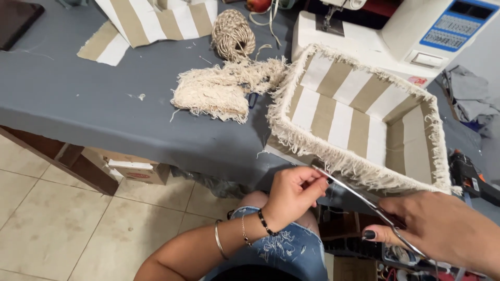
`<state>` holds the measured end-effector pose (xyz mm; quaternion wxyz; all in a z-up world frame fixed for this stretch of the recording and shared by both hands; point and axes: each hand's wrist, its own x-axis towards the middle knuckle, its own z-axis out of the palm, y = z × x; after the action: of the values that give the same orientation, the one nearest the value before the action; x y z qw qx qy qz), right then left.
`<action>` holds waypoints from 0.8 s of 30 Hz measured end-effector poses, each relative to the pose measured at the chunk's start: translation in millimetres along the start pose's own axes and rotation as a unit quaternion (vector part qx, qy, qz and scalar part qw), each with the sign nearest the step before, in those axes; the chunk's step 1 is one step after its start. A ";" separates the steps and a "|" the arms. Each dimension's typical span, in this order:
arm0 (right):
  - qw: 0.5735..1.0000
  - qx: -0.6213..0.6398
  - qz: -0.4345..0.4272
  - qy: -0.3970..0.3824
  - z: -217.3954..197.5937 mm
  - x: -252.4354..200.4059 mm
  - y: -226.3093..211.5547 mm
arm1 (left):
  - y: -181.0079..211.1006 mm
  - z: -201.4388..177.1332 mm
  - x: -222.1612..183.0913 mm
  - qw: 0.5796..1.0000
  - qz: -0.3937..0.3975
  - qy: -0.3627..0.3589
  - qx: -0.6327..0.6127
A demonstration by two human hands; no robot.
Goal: Trimming the excess fringe and applying glue to finish a fabric-lined basket.
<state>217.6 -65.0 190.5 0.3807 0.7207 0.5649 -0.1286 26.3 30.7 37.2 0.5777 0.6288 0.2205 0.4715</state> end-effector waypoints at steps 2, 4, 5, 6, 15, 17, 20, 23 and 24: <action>1.000 -0.013 -0.005 0.022 -4.8 0.9 -3.1 | -2.7 -0.5 -1.0 1.000 0.007 -0.001 0.007; 0.998 -0.053 0.023 0.005 -11.5 0.2 -6.8 | -6.2 -0.6 -1.2 1.000 0.011 -0.002 -0.021; 0.998 -0.053 0.022 0.007 -12.3 1.0 -7.1 | -7.3 -0.2 -0.8 1.000 0.012 -0.001 -0.020; 0.997 -0.067 0.029 0.012 -12.9 2.0 -7.4 | -8.7 0.5 -0.4 0.999 0.005 -0.003 -0.033; 0.995 -0.085 -0.034 0.030 27.1 25.6 14.0 | -17.4 -6.1 -9.6 0.997 0.035 -0.072 0.000; 0.995 -0.085 -0.051 0.012 38.2 21.8 16.6 | -14.5 -17.5 -15.6 0.988 0.064 -0.134 0.033; 0.990 -0.036 -0.068 -0.119 68.2 19.0 31.8 | 10.8 -41.1 -21.9 0.908 0.123 -0.259 0.305; 0.977 0.122 -0.173 -0.020 108.2 40.3 72.0 | 52.3 -58.9 -2.7 0.865 0.330 -0.172 0.336; 0.899 0.239 -0.322 0.177 112.7 42.8 81.6 | 61.9 -59.5 10.3 0.817 0.376 -0.156 0.408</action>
<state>333.7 -118.5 120.8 0.0288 0.5797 0.7762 -0.2460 -35.9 55.5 91.9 0.0727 0.9059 0.0461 0.4147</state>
